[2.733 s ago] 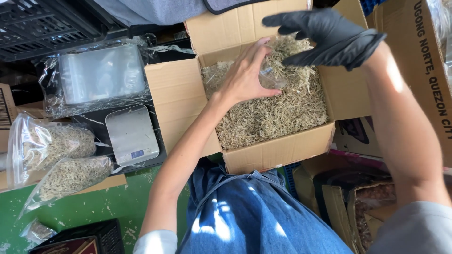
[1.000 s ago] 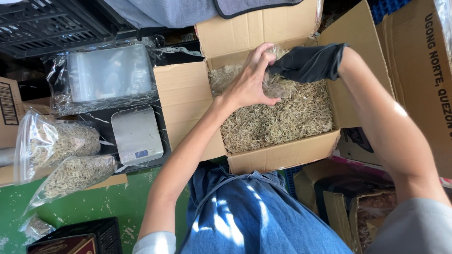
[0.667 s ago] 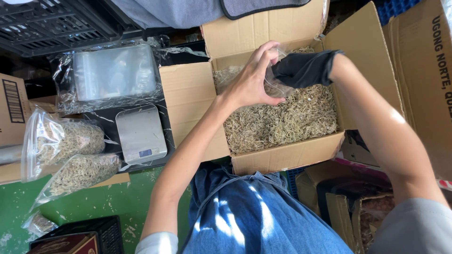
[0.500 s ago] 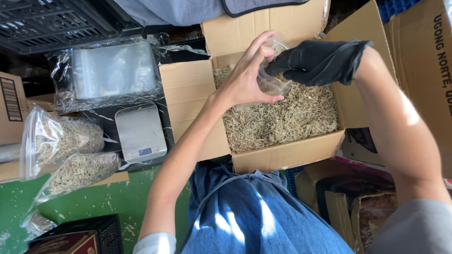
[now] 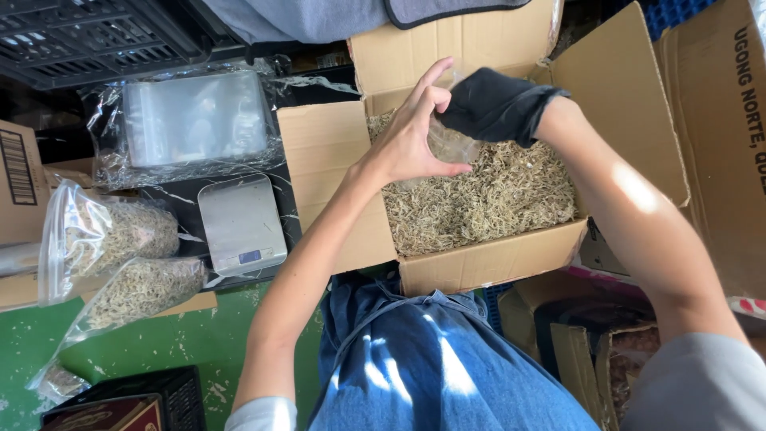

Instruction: The person fills small plastic bags with dried plant material from a cardboard box using their hands and a small plastic container, weighs each bag on a digital scale, and seals the bags.

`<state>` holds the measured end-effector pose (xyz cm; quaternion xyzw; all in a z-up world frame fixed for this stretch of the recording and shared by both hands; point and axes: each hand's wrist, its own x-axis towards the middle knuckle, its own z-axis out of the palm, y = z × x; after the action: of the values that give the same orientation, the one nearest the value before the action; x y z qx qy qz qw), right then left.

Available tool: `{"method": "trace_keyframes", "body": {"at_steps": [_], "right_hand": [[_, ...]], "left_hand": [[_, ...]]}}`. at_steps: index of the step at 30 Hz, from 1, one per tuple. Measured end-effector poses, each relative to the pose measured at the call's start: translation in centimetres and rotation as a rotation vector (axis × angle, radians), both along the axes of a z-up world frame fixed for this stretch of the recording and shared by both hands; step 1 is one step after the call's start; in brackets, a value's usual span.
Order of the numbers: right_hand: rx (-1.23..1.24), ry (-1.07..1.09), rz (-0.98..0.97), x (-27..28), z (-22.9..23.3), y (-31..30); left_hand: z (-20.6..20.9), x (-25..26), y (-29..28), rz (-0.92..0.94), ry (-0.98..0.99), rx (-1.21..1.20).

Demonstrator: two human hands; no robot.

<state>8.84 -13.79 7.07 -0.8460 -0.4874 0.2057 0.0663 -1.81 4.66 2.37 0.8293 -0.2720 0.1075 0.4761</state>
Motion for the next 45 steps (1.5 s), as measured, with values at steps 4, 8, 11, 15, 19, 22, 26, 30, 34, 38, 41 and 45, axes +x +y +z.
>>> {"method": "trace_keyframes", "body": {"at_steps": [4, 8, 11, 15, 19, 22, 26, 30, 34, 38, 41, 45], "right_hand": [[0.045, 0.032, 0.016, -0.3, 2.4, -0.6], [0.234, 0.013, -0.042, -1.8, 7.7, -1.8], [-0.095, 0.031, -0.109, -3.1, 9.7, 0.2], [-0.368, 0.365, -0.098, -2.1, 6.2, 2.3], [-0.295, 0.351, -0.074, -2.6, 5.8, 2.6], [-0.243, 0.343, -0.038, -2.9, 5.8, 3.5], [-0.173, 0.324, 0.012, -2.8, 6.2, 4.8], [-0.095, 0.305, 0.036, -3.1, 6.9, 5.1], [-0.012, 0.303, 0.051, -4.1, 7.4, 4.5], [0.077, 0.277, 0.032, -4.9, 8.8, 2.2], [0.145, 0.256, 0.024, -5.8, 9.9, 0.6], [0.292, 0.182, -0.295, -7.0, 9.6, -4.9]], "left_hand": [[-1.1, 0.5, 0.7, 0.043, -0.012, -0.021], [-0.2, 0.2, 1.2, 0.054, 0.058, 0.019], [1.6, -0.5, 1.3, 0.033, 0.136, 0.033], [3.6, -0.5, 0.8, -0.041, 0.087, -0.243], [5.3, -1.9, 1.7, 0.275, 0.007, -0.028], [2.7, -2.8, 1.7, 0.446, 0.163, 0.345], [4.1, -3.4, 1.7, 0.394, 0.401, 0.403], [3.8, -3.9, 0.0, 0.279, 0.233, -0.032], [4.4, -3.4, 0.1, 0.326, 0.178, -0.079], [5.2, -2.8, -0.3, 0.357, 0.207, -0.078], [5.5, -2.4, 0.1, 0.367, 0.206, -0.03], [4.1, -1.5, 0.7, 0.305, 0.139, -0.007]]}}
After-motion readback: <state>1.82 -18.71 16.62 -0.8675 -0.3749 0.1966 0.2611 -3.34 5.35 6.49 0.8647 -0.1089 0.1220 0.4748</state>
